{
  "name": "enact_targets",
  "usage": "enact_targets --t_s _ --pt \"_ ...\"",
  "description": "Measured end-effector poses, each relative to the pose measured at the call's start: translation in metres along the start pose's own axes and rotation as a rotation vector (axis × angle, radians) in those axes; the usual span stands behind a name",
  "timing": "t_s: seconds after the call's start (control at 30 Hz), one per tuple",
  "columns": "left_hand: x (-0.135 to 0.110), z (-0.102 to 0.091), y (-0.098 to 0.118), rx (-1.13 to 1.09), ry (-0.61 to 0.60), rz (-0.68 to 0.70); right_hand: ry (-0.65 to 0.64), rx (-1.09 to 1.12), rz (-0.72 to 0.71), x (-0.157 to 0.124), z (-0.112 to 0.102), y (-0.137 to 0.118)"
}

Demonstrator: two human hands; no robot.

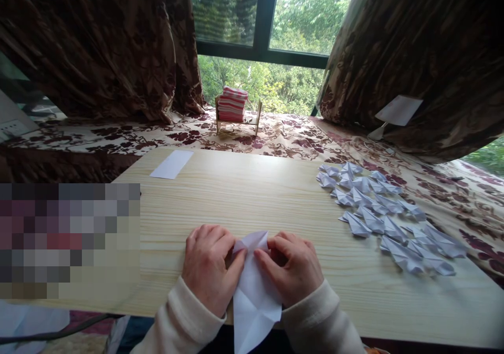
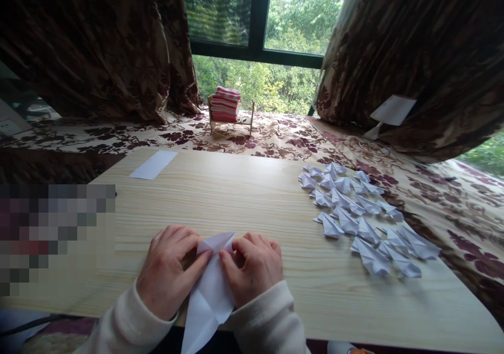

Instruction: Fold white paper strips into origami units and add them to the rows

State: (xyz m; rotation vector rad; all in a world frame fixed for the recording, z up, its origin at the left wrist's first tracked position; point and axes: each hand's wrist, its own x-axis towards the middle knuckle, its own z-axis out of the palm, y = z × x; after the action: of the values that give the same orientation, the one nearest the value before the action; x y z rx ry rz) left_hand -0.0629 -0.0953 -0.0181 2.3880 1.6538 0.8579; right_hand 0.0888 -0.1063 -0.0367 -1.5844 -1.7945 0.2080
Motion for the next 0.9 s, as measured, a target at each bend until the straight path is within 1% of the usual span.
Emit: enact_targets --t_s 0.07,0.13,0.2,0.27,0.4,0.57,0.73,0.9 --pt "0.001 0.001 0.000 -0.001 0.005 -0.004 0.003 0.045 -0.045 0.000 0.000 0.001" --pt "0.003 0.002 0.000 0.006 0.003 -0.016 -0.015 0.078 -0.123 0.000 0.000 0.001" --pt "0.004 0.003 0.000 0.019 -0.002 -0.032 -0.037 0.062 -0.197 -0.002 -0.001 0.001" --pt "0.003 0.002 -0.001 0.020 -0.005 -0.039 -0.026 0.021 -0.239 -0.003 -0.001 0.001" --pt "-0.006 -0.003 -0.004 -0.027 0.016 -0.004 0.028 -0.019 -0.262 -0.005 -0.002 -0.002" --pt "-0.013 -0.009 -0.007 -0.085 0.071 0.041 0.008 -0.035 -0.296 -0.004 -0.003 -0.003" --pt "-0.011 -0.006 -0.007 -0.154 0.116 -0.016 0.018 -0.022 -0.309 -0.004 -0.001 -0.002" --pt "-0.009 0.001 -0.009 -0.259 0.144 -0.039 0.068 -0.012 -0.295 -0.005 0.003 -0.001"
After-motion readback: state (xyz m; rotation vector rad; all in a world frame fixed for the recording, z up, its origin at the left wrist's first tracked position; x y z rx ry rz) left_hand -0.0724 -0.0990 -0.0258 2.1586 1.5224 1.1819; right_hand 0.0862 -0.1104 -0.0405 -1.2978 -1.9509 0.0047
